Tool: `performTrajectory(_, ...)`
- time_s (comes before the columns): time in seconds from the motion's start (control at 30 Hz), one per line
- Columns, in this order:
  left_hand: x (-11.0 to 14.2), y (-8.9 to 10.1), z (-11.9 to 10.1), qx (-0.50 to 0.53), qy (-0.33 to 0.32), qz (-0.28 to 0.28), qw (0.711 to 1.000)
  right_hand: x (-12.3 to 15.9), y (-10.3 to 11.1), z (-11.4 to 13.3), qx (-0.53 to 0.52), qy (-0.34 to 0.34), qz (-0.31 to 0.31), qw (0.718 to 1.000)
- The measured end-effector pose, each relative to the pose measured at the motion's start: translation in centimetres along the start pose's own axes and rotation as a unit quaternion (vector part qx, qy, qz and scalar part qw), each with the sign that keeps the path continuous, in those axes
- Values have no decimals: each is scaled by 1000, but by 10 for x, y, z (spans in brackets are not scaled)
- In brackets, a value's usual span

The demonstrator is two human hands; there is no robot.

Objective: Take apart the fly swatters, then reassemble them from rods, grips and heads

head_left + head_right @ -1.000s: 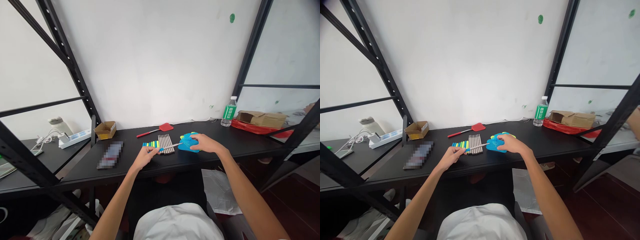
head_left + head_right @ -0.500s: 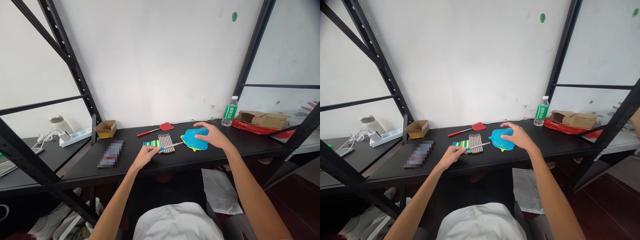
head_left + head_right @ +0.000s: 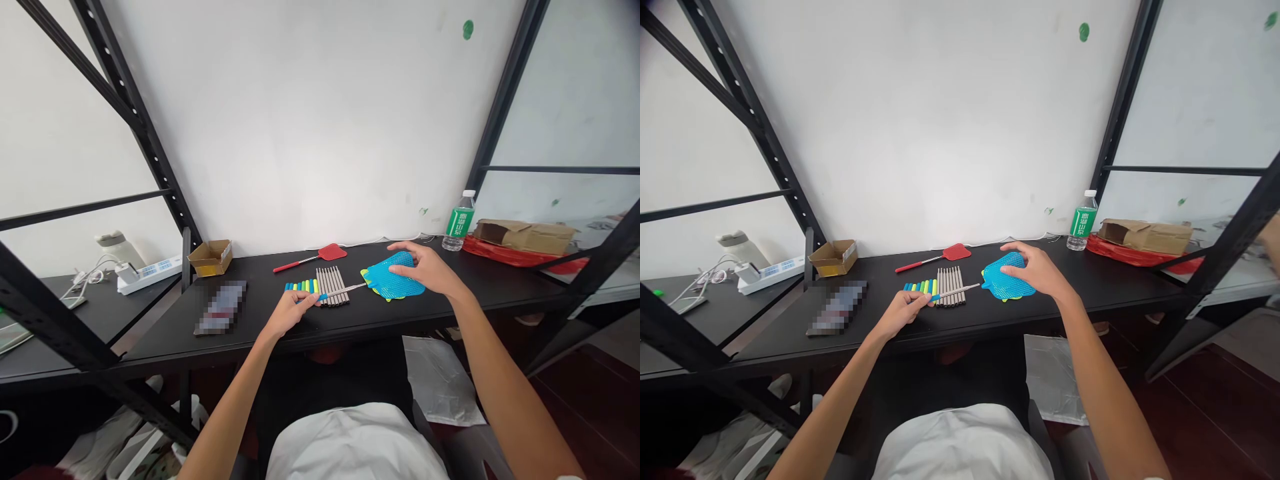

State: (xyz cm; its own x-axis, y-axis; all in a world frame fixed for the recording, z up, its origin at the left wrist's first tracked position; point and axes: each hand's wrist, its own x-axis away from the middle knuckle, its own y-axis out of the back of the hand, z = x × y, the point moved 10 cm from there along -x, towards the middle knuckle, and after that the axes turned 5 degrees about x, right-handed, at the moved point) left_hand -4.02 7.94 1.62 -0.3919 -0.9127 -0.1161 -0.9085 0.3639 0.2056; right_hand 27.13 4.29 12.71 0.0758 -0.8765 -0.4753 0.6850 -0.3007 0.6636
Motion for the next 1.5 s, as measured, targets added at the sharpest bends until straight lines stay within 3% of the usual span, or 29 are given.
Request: performTrajectory(1.5, -1, 2, 1, -22, 2, -11, 1000, 0, 1, 6, 6, -3, 5, 1000)
